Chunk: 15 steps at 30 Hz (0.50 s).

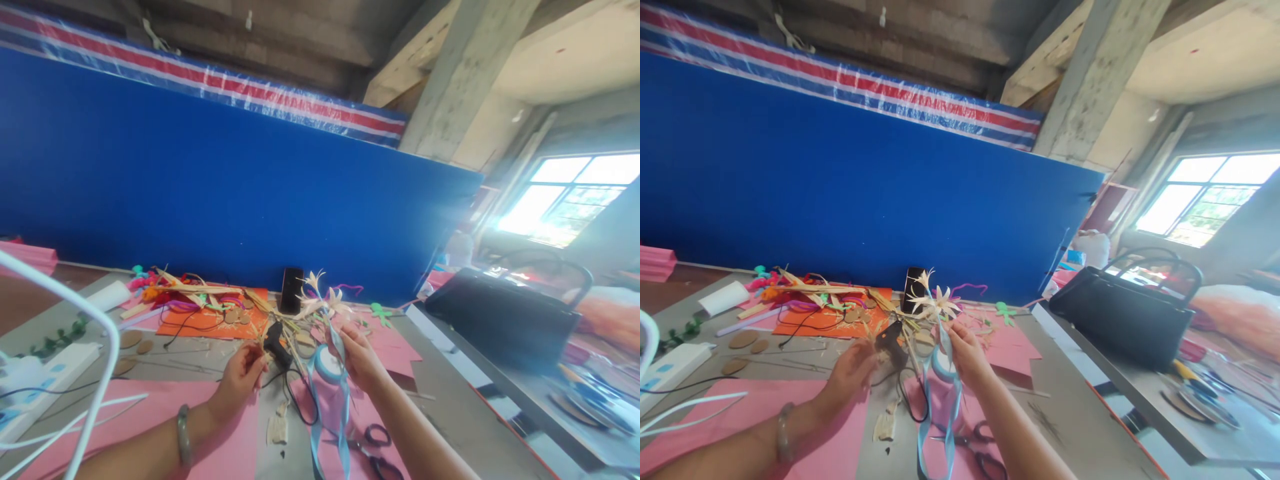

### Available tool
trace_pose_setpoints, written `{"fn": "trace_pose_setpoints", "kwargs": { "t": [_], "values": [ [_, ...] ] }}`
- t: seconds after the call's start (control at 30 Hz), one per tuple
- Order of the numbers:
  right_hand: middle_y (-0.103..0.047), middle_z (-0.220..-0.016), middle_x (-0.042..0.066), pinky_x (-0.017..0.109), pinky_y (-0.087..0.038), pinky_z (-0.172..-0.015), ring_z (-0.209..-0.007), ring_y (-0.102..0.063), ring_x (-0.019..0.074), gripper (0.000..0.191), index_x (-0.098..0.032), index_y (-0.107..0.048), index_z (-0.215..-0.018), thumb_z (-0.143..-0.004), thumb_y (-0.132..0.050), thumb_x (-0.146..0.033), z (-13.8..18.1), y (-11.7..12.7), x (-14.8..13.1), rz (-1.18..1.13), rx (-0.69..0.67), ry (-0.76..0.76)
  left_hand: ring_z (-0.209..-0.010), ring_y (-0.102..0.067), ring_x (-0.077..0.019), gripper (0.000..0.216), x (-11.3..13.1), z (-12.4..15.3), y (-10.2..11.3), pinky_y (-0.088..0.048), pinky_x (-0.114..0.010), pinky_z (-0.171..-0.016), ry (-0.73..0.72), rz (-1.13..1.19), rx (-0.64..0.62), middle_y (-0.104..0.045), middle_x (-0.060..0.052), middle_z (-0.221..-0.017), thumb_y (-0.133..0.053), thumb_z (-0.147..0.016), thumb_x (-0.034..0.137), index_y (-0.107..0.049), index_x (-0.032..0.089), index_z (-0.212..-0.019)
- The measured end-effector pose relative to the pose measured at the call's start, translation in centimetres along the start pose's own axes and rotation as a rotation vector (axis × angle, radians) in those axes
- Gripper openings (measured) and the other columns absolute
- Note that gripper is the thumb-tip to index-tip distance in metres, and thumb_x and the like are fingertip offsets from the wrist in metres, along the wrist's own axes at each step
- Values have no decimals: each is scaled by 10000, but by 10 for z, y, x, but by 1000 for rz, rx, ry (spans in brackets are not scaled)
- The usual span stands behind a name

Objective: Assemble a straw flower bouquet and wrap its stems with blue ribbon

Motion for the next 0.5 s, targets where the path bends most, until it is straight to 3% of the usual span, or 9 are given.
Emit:
{"fn": "trace_pose_setpoints", "kwargs": {
  "t": [0.17, 0.5],
  "values": [
    [-605, -620, 13, 242, -328, -448, -476, -438, 100, 300, -176, -686, -703, -683, -801, -453, -1, -4, 0, 0, -15, 7, -389, -445, -60, 287, -13, -2, 3, -376, -186, -366, -7, 5, -25, -581, 55, -676, -643, -818, 429, -495, 209, -927],
    [-572, -566, -10, 219, -303, -433, -467, -422, 92, 330, -177, -671, -648, -641, -830, -465, 0, -1, 6, -15, 9, -31, -409, -456, -56, 253, -4, -1, 0, -379, -184, -394, -36, 14, -32, -573, 59, -664, -645, -832, 397, -499, 203, -906]
  ]
}}
Point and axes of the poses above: each hand's wrist, its own z-axis away from the middle knuckle, its own y-axis out of the back of the hand, x = y × z, the point moved 7 cm from there along -z, towards the middle knuckle
